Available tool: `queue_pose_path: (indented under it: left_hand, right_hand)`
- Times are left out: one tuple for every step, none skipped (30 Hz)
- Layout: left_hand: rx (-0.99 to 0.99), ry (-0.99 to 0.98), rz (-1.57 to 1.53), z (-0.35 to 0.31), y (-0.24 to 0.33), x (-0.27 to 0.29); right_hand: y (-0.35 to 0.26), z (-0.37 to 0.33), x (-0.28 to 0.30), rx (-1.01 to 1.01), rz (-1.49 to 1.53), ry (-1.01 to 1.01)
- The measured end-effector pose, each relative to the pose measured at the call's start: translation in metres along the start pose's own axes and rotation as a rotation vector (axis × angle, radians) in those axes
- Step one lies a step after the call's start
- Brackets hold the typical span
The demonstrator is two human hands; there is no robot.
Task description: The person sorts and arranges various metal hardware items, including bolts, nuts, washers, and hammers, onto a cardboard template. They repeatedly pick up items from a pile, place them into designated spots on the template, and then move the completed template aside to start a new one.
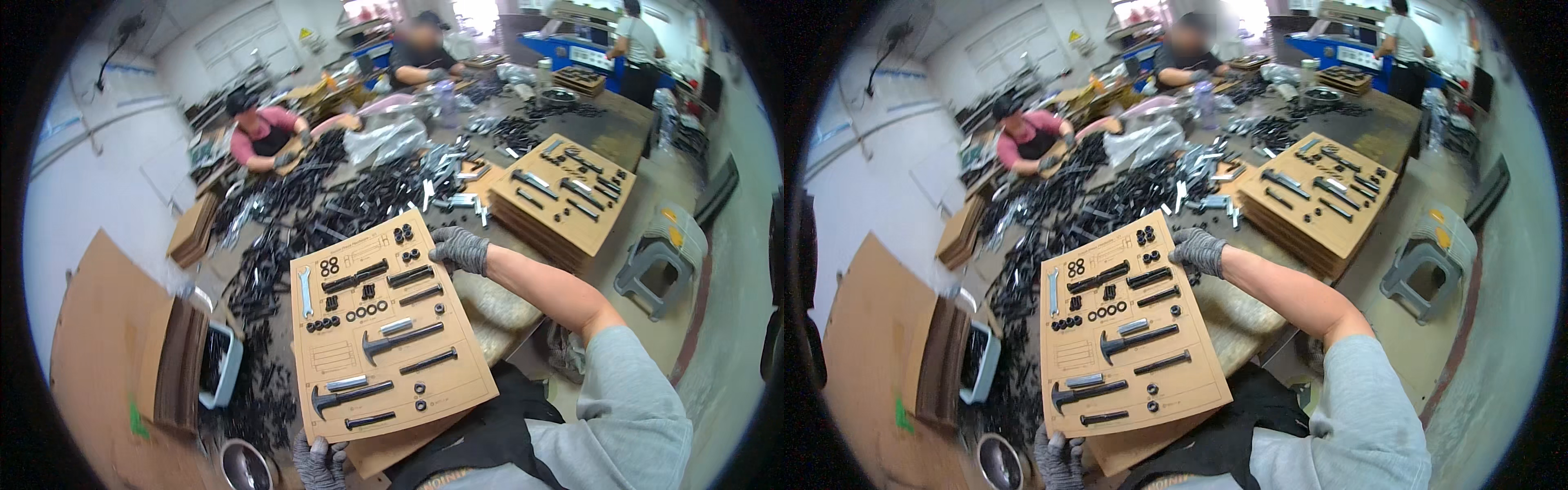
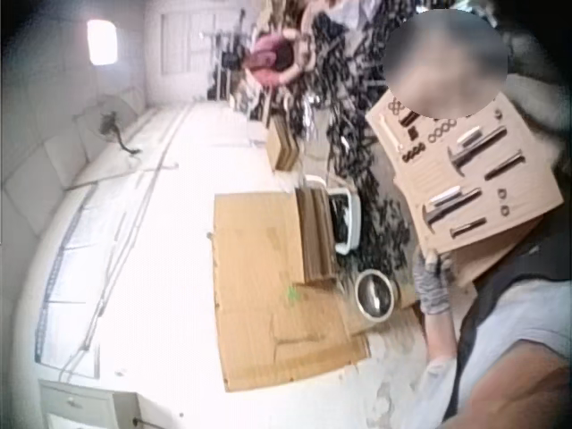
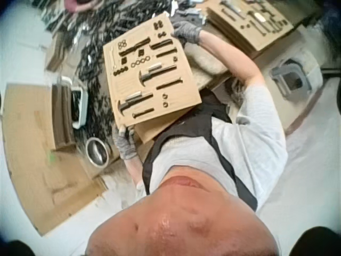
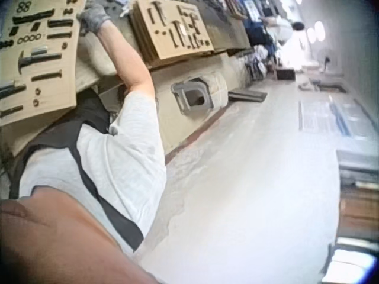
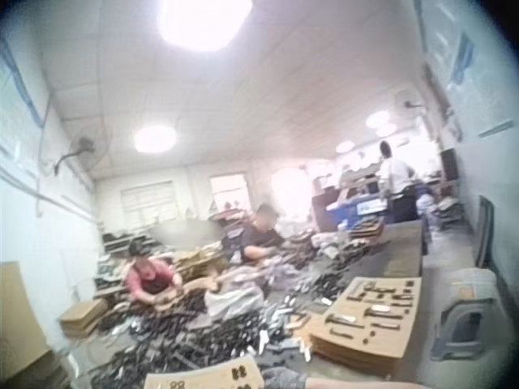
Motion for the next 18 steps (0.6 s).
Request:
queue_pose_path:
  left_hand:
    - [-0.017,-0.031,-0.009,0.011,0.007,-0.009]
    - [-0.030,-0.078,-0.021,0.025,0.015,-0.024]
    - [-0.031,-0.106,-0.028,0.036,0.020,-0.040]
    - [-0.108,-0.173,-0.007,0.047,0.026,-0.062]
    - [-0.110,-0.199,0.030,0.056,0.034,-0.083]
    - [-0.117,-0.255,0.008,0.069,0.036,-0.098]
    - [-0.124,-0.311,-0.014,0.083,0.037,-0.112]
    - [-0.111,-0.354,-0.013,0.097,0.040,-0.116]
    - [-0.114,-0.389,0.006,0.111,0.038,-0.132]
    - [-0.109,-0.441,0.006,0.127,0.035,-0.153]
    - [-0.101,-0.480,0.013,0.143,0.032,-0.170]
    - [-0.090,-0.549,0.017,0.157,0.032,-0.187]
    - [-0.080,-0.618,0.022,0.170,0.031,-0.205]
    - [-0.082,-0.688,0.015,0.182,0.030,-0.228]
    - [-0.082,-0.749,0.025,0.195,0.029,-0.243]
    - [-0.065,-0.784,0.041,0.207,0.029,-0.256]
    - [-0.046,-0.828,0.050,0.215,0.026,-0.277]
    - [-0.039,-0.864,0.024,0.219,0.024,-0.299]
  right_hand:
    - [-0.013,-0.010,0.004,-0.018,0.026,0.048]
    - [-0.016,-0.013,0.028,0.057,0.088,0.092]
    - [-0.014,-0.012,0.047,0.118,0.155,0.121]
    - [-0.016,-0.015,0.070,0.145,0.183,0.082]
    - [-0.022,-0.020,0.088,0.176,0.143,0.129]
    - [-0.027,-0.029,0.104,0.144,0.172,0.195]
    - [-0.032,-0.041,0.118,0.114,0.201,0.260]
    - [-0.039,-0.055,0.118,0.171,0.241,0.279]
    - [-0.039,-0.059,0.139,0.262,0.327,0.250]
    - [-0.038,-0.073,0.169,0.207,0.215,0.354]
    - [-0.039,-0.086,0.191,0.142,0.110,0.447]
    - [-0.043,-0.100,0.204,0.143,0.111,0.432]
    - [-0.043,-0.110,0.212,0.181,0.224,0.544]
    - [-0.036,-0.120,0.244,0.198,0.180,0.567]
    - [-0.043,-0.127,0.248,0.207,0.146,0.567]
    - [-0.045,-0.143,0.254,0.103,0.048,0.657]
    - [-0.041,-0.153,0.269,0.208,0.160,0.689]
    - [-0.038,-0.163,0.286,0.252,0.189,0.695]
Point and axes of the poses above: each hand's wrist, its own z-axis towards the middle knuckle, its own x-axis out of the back of the hand, y = z × x, the point moved 4 cm from there along z, towards the middle knuckle, and after that the axes turned 8 degrees about -y, right-handed, at the moved point
